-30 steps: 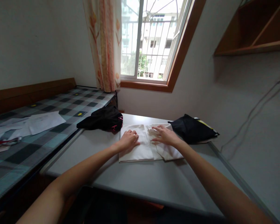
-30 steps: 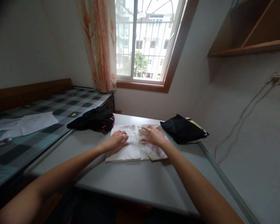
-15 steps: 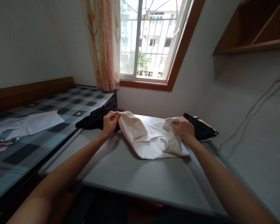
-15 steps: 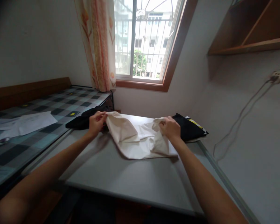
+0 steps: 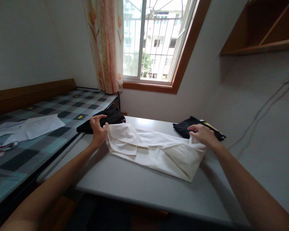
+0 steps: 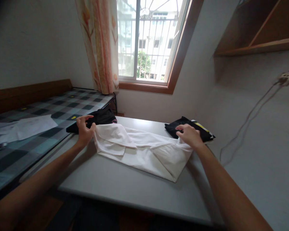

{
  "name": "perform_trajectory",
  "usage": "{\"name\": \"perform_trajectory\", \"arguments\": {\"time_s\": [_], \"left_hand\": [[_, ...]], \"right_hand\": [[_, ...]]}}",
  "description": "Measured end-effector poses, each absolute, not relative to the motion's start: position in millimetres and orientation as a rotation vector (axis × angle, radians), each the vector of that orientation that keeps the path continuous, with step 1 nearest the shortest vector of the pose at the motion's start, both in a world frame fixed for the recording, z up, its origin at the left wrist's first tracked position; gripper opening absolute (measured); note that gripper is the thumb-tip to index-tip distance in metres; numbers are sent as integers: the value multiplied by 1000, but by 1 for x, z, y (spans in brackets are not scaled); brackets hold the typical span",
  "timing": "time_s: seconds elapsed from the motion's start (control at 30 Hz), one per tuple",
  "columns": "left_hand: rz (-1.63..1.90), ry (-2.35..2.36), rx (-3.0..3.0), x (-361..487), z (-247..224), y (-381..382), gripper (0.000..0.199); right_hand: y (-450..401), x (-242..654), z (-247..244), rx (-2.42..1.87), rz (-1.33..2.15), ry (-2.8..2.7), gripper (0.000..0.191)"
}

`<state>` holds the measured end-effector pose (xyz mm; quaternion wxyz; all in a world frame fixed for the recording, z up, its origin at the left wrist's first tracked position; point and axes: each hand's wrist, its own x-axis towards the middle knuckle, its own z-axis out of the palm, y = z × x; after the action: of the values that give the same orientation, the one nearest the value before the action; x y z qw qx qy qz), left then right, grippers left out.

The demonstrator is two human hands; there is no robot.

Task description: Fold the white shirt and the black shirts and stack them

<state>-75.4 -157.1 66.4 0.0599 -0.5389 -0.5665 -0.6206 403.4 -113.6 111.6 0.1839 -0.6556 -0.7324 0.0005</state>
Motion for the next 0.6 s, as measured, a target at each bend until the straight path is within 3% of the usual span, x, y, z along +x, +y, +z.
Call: {"name": "perform_trajectory", "arguments": {"time_s": [0.1, 0.17, 0.27, 0.33, 0.4, 0.6], "left_hand": [[-1569, -1351, -2192, -29, 78, -174, 11], [-1283, -1165, -2654, 0, 77, -182, 15], [-810, -899, -3112, 36, 63, -190, 19], [-596, -813, -3226, 53, 51, -191, 20], [-518, -847, -3193, 65, 40, -189, 21], [-619, -1198, -2956, 74, 31, -170, 43]], "right_hand": [[-116, 345, 117, -1480, 354, -2374, 26], [-120, 312, 110, -1371, 507, -2587, 30], [-125, 278, 91, -1395, 380, -2797, 41], [-125, 265, 81, -1456, 210, -2848, 32], [-119, 259, 77, -1565, 72, -2801, 22], [-82, 285, 102, -1717, 82, -2137, 29]]}}
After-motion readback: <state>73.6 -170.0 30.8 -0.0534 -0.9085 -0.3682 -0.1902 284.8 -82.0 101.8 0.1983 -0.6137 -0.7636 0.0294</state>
